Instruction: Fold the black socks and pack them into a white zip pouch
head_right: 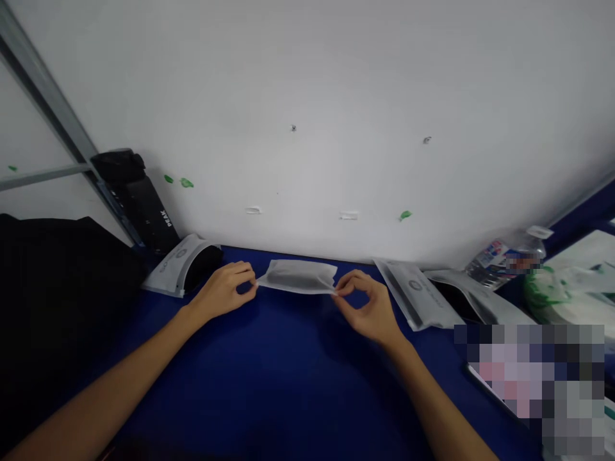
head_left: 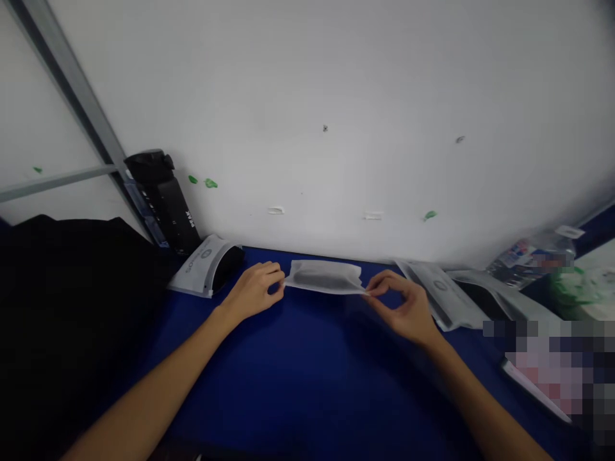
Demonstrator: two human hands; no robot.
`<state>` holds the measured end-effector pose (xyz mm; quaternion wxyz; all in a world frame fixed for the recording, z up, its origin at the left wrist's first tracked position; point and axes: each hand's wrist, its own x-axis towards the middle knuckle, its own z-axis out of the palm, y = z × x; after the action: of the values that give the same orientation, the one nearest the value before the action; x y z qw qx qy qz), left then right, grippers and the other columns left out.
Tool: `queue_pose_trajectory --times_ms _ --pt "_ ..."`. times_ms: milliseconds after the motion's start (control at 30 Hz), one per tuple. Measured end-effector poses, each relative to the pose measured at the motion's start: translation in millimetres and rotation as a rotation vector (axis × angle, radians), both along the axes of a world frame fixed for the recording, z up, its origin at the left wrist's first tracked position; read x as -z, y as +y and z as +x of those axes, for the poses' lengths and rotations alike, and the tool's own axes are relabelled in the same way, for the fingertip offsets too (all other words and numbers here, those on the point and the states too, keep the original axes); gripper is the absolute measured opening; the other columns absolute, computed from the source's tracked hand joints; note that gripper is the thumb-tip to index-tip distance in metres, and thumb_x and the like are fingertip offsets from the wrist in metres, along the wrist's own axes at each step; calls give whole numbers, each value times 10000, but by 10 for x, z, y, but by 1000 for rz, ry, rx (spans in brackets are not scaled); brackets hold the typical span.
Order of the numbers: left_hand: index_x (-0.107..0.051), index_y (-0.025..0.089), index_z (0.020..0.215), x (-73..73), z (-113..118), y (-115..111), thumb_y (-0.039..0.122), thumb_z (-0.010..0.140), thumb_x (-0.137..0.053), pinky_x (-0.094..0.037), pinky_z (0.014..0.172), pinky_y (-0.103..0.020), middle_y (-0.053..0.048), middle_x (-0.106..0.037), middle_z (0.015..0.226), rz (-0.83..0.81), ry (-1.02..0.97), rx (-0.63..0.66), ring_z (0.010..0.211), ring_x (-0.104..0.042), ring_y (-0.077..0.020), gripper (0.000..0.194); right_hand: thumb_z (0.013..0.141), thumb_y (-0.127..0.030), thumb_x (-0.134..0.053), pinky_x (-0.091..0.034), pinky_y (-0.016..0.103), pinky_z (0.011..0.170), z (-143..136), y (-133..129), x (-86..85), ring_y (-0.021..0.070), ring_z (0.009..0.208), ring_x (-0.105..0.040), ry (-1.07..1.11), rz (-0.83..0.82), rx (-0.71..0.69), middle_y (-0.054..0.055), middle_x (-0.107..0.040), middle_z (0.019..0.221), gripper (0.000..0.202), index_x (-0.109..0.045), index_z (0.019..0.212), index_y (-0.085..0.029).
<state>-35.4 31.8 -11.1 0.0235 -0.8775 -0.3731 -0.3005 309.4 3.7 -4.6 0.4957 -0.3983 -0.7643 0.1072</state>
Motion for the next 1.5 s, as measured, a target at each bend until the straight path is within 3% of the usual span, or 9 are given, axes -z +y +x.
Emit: queue_pose_trajectory --times_ms 233,333,500,767,900,1033,1133,1333,1500 --pt "-638 209 1038 67 207 -148 39 942 -594 -532 861 -324 -20 -672 1066 -132 -66 18 943 -667 -178 200 957 -329 -712 -572 407 823 -257 -210 -53 223 875 -703 70 -308 -531 55 -735 948 247 -633 747 -227" --pt "-643 216 1027 76 283 -207 83 998 -572 -544 839 -306 -18 -664 1064 -177 -72 64 922 -675 -167 154 939 -448 -750 -513 555 1057 -354 -231 21 318 1227 -658 -70 -296 -266 109 -693 1307 198 -728 977 -255" --pt "-670 230 1054 86 325 -235 161 1032 -589 -559 829 -297 -25 -657 1094 -256 -179 113 913 -677 -158 108 741 -554 -908 -473 683 1089 -510 -294 221 451 1423 -521 -419 -290 14 183 -424 1651 943 -484 1556 -337" --pt "-669 262 1195 98 366 -282 190 1023 -604 -575 822 -302 -21 -654 1180 -294 -233 71 897 -678 -146 197 750 -226 -740 -570 497 1007 -356 -173 86 324 1176 -665 -143 -153 151 117 -611 1371 593 -634 1332 -263" --pt "-673 266 1199 121 368 -288 176 1028 -577 -558 764 -302 -19 -660 1169 -328 -196 65 848 -674 -142 216 788 -317 -714 -514 520 1100 141 -35 -167 367 1258 -619 -109 -6 501 141 -620 1328 523 -636 1300 -252" --pt "-697 242 1132 142 370 -276 149 1034 -539 -552 757 -299 -32 -674 1137 -328 -191 118 831 -665 -142 208 821 -471 -697 -519 606 1037 565 111 -127 448 1216 -633 -340 -198 856 204 -577 1401 615 -605 1375 -221" --pt "-708 221 1075 139 384 -281 123 1035 -511 -555 799 -306 -43 -683 1097 -313 -185 190 845 -668 -146 224 836 -525 -665 -475 696 1035 681 220 92 521 1272 -593 -584 -492 860 217 -535 1490 713 -558 1467 -210" --pt "-716 208 1010 119 392 -295 96 1021 -507 -548 819 -297 -41 -687 1055 -309 -180 239 894 -677 -152 237 885 -712 -601 -347 752 1135 731 313 309 594 1514 -327 -604 -609 915 254 -307 1694 949 -345 1658 -224" --pt "-720 205 986 125 374 -293 77 1007 -516 -536 793 -289 -37 -686 1044 -312 -171 240 869 -672 -146 241 890 -732 -595 -430 732 1032 843 299 199 591 1323 -559 -626 -640 887 336 -494 1528 1015 -302 1684 -172"
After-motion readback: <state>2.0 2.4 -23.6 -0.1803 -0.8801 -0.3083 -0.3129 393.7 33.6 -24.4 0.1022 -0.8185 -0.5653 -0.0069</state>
